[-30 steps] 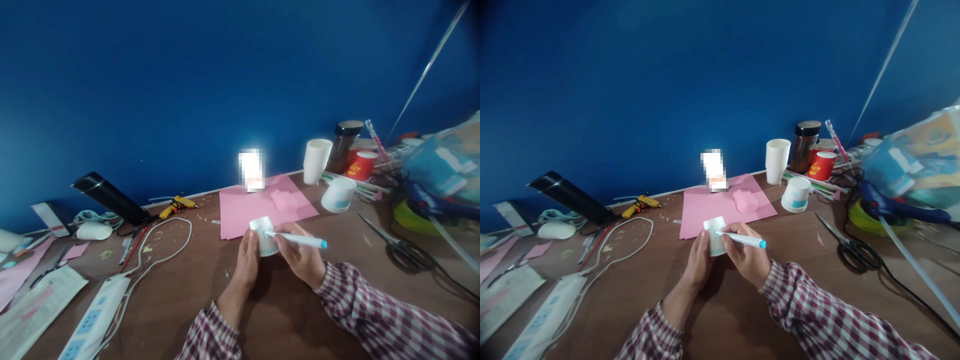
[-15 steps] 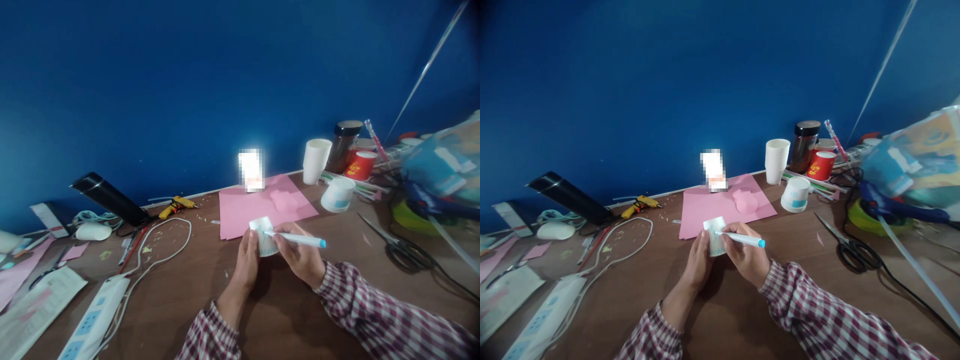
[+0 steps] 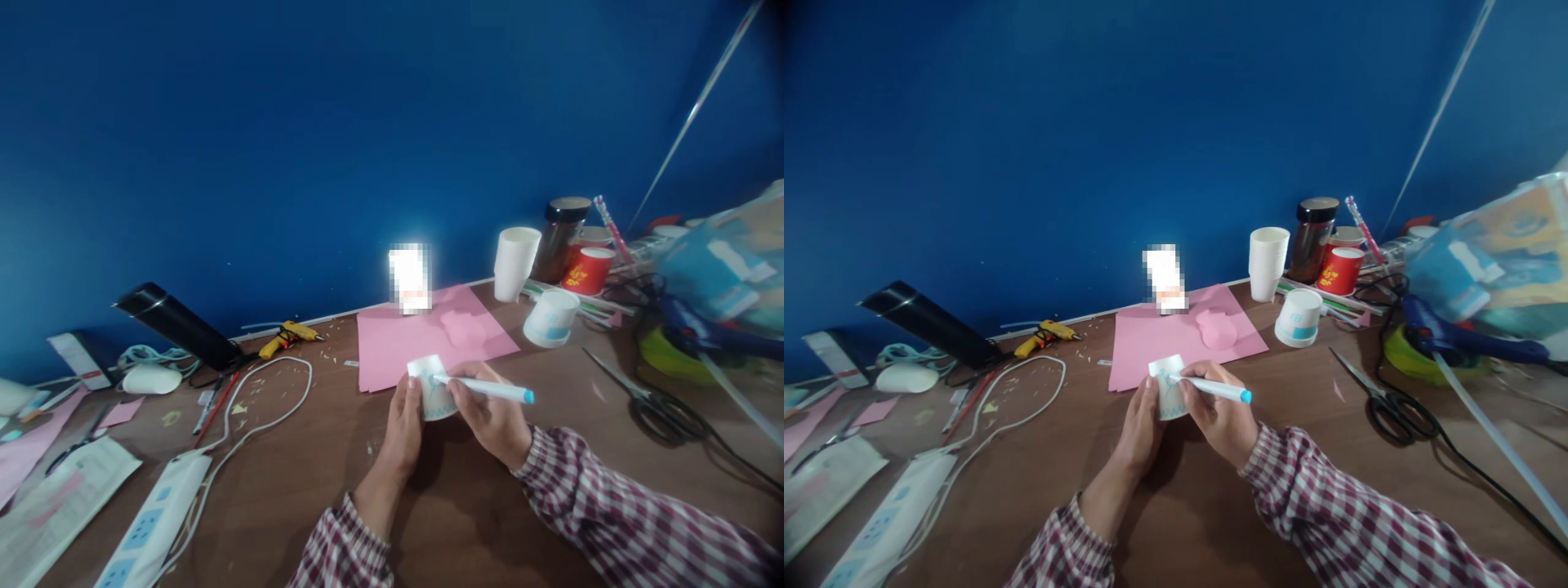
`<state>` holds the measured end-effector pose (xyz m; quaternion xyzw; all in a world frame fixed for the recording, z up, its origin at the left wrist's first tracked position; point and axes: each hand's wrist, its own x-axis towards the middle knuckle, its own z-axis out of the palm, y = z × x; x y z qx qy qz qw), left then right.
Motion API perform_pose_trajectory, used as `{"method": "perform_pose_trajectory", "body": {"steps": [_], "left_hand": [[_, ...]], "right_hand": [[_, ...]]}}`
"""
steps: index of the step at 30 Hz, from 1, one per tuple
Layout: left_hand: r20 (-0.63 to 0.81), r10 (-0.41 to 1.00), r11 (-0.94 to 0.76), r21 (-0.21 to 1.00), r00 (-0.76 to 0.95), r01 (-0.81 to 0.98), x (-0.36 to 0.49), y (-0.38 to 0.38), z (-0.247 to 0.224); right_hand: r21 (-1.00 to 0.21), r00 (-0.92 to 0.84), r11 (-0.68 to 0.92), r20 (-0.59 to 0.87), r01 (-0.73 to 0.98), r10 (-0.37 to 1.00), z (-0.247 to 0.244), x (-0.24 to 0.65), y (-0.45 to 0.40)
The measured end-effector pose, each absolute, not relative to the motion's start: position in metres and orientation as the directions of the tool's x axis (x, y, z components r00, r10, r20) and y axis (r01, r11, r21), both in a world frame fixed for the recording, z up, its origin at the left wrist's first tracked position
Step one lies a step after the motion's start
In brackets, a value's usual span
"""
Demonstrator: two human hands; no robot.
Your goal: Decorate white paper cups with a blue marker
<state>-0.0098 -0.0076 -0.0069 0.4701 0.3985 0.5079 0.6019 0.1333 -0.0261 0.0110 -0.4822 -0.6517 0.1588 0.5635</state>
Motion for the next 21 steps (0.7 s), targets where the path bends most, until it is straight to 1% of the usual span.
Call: {"method": "perform_pose_trajectory", "body": {"steps": [4, 8, 12, 21], "left_hand": [[-0.011, 0.990, 0.041, 0.977, 0.142, -0.209, -0.0097, -0.0083, -0.0043], [-0.009, 0.991, 0.042, 0.970, 0.137, -0.237, -0.0094, -0.0084, -0.0034], [-0.006, 0.992, 0.029, 0.984, 0.126, -0.179, -0.0103, -0.0085, -0.0031], [0.007, 0.991, 0.024, 0.974, 0.136, -0.224, -0.0104, -0.0067, -0.0095]], "right_hand": [[-0.745, 0.105, 0.486, 0.587, 0.456, 0.802, 0.0114, 0.1336, -0.0254], [-0.745, 0.107, 0.486, 0.589, 0.457, 0.801, 0.0128, 0.1342, -0.0251], [-0.738, 0.111, 0.485, 0.594, 0.469, 0.797, 0.0140, 0.1344, -0.0254], [-0.751, 0.097, 0.476, 0.574, 0.457, 0.813, 0.0143, 0.1344, -0.0259]]}}
